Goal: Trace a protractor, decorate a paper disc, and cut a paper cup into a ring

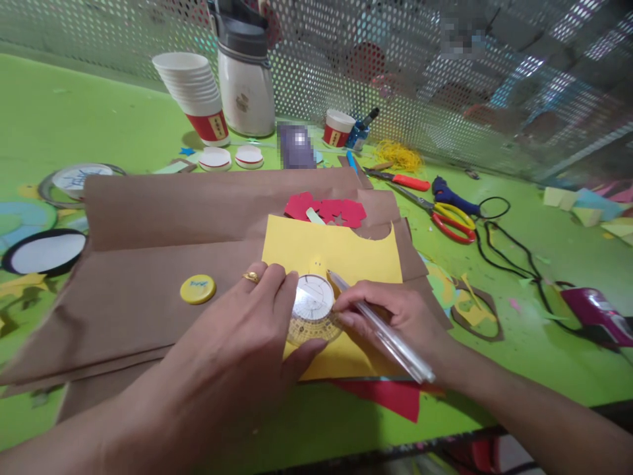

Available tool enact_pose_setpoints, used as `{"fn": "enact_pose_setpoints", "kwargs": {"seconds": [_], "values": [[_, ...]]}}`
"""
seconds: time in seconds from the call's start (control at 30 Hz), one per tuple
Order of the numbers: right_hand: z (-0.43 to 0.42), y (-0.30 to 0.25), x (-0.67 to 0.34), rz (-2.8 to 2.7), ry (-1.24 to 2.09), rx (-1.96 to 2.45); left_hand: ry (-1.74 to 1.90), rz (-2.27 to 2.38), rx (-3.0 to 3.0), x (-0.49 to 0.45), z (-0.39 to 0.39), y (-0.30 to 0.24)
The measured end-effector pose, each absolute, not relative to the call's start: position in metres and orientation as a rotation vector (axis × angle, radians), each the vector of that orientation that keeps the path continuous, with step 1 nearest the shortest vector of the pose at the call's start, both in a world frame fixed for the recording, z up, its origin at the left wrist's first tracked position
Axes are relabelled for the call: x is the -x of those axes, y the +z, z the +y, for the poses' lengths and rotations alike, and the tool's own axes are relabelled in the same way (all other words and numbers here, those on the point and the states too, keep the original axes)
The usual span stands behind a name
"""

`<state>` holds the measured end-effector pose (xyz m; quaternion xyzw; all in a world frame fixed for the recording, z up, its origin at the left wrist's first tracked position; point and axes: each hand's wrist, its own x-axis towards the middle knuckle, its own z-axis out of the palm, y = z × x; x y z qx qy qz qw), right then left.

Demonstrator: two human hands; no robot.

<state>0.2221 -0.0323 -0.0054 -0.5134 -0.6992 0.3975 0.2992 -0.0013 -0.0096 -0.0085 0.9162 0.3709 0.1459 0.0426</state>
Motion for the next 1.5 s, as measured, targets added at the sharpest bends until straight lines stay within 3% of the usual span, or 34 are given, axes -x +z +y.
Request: {"fn": "enact_pose_setpoints", "kwargs": {"seconds": [0.2,0.4,0.7,1.13,1.5], "values": [[-0.033,-0.004,-0.223,-1.912,0.973,1.374,0.480,1.101,-2.869,0.000,-0.010,-0.010],[-0.035,0.016,-0.227,-2.010,0.644,1.280,0.462,1.095,-2.941,0.000,-0.009,-0.004],[-0.022,0.016,-0.219,-1.754,0.857,1.360,0.565,1.148,-2.889,-0.001,-0.006,-0.020],[-0.021,0.011,-0.200,-1.924,0.628,1.284,0.624,1.108,-2.902,0.000,-0.007,-0.017],[-0.021,0.009,-0.197,-1.921,0.639,1.261,0.623,1.076,-2.928,-0.001,-0.006,-0.014]]}}
